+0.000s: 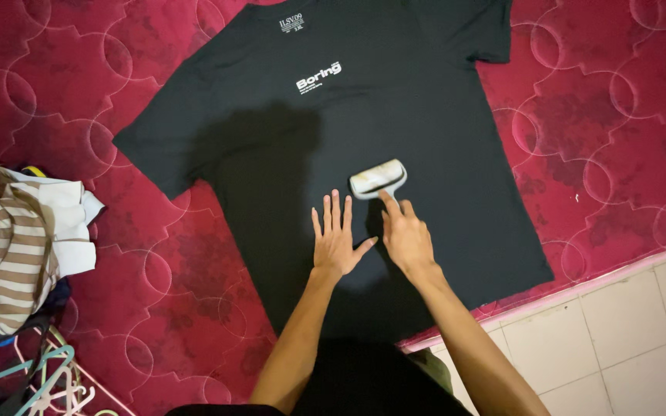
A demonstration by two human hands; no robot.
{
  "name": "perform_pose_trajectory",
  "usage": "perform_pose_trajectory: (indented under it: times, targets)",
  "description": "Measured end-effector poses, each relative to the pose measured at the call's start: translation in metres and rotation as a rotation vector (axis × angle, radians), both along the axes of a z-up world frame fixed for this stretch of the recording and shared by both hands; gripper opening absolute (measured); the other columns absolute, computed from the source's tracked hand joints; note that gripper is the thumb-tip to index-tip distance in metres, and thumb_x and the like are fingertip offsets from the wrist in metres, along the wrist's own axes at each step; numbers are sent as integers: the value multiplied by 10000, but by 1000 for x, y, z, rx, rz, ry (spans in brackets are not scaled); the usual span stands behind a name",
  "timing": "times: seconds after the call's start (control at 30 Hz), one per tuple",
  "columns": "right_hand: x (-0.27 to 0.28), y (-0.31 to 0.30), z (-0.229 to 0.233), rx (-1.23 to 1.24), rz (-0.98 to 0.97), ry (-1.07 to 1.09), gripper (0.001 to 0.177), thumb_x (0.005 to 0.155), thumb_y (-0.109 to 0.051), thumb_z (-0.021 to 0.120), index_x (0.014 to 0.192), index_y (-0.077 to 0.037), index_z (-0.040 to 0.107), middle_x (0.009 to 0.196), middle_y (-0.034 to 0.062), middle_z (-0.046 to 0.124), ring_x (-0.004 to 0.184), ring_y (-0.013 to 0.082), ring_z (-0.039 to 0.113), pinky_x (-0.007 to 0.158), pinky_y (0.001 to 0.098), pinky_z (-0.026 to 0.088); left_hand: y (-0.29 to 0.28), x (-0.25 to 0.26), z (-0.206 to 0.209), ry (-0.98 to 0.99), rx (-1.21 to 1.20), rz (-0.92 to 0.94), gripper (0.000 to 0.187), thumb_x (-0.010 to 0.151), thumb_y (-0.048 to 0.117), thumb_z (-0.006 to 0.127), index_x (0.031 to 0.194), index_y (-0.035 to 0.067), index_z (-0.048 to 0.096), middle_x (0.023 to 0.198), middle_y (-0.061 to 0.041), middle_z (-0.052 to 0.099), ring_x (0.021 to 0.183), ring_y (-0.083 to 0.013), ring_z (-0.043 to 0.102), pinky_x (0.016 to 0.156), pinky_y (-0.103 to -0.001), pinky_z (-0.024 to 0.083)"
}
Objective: The person uses a lint roller to remove lint from a black t-shirt laid flat on a bed. They roll the adhesive roller repeatedly across the shirt's surface, covering the front and sleeves.
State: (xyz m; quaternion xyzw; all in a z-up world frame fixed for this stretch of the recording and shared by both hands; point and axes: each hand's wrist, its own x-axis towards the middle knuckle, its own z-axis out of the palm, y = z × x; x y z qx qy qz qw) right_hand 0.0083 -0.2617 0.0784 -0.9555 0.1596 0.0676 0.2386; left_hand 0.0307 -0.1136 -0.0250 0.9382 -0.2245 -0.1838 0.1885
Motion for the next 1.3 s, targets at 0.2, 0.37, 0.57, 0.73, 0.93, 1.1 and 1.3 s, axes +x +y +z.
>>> perform_pose_trajectory:
  times: [0.2, 0.37, 0.57, 0.73, 0.93, 1.1, 1.3]
  targets:
    - [44, 6, -8, 2, 0, 8, 449, 1006, -176, 562, 1451, -206, 514, 1134, 223, 634, 836, 499, 696, 712, 575, 591, 1, 0, 2, 56, -8, 11, 1120, 866, 713, 584, 1633, 52, 105, 1707, -224, -21, 1582, -372, -42, 1231, -612, -12]
    - [79, 6, -9, -10, 0, 20, 446, 1019, -176, 551, 1461, -210, 506, 1162, 231, 623, 895, 512, 687, 757, 583, 584, 0, 0, -2, 15, -28, 14, 1107, 873, 713, 593, 1631, 56, 125, 1704, -221, -5, 1581, -373, -18, 1236, -617, 2]
    - [115, 7, -12, -15, -7, 38, 440, 1024, -185, 556, 1458, -233, 510, 1204, 225, 617, 975, 513, 672, 840, 597, 561, 2, 0, -8, -7, -63, 23, 1106, 870, 708, 601, 1632, 54, 137, 1708, -221, 8, 1583, -379, 0, 1235, -615, 22]
    - [133, 0, -7, 44, 10, 19, 461, 996, -167, 581, 1448, -239, 524, 1214, 218, 619, 1043, 483, 661, 880, 567, 554, 0, 0, -9, 4, -68, 23, 1115, 851, 714, 615, 1613, 53, 140, 1690, -221, 20, 1565, -383, 9, 1222, -624, 23]
    - [103, -12, 14, 108, 25, -97, 461, 1014, -151, 586, 1466, -218, 527, 1166, 219, 644, 1030, 479, 663, 876, 563, 552, 4, -4, -1, -53, -113, 42, 1105, 848, 682, 640, 1629, 54, 174, 1705, -221, 53, 1580, -386, 43, 1236, -618, 44]
    - [41, -16, 25, 135, 44, -142, 408, 1021, -150, 593, 1424, -193, 546, 1173, 214, 648, 967, 452, 699, 827, 532, 593, 5, -2, 4, -64, -141, 52, 1062, 870, 639, 655, 1603, 23, 196, 1690, -229, 83, 1570, -390, 68, 1232, -617, 54]
    - [-15, -17, 23, 121, 45, -131, 411, 994, -154, 603, 1399, -214, 567, 1174, 170, 671, 940, 449, 701, 781, 532, 597, 7, -10, 6, -98, -252, 135, 895, 867, 341, 691, 1577, 2, 264, 1676, -246, 169, 1561, -406, 133, 1250, -592, 97]
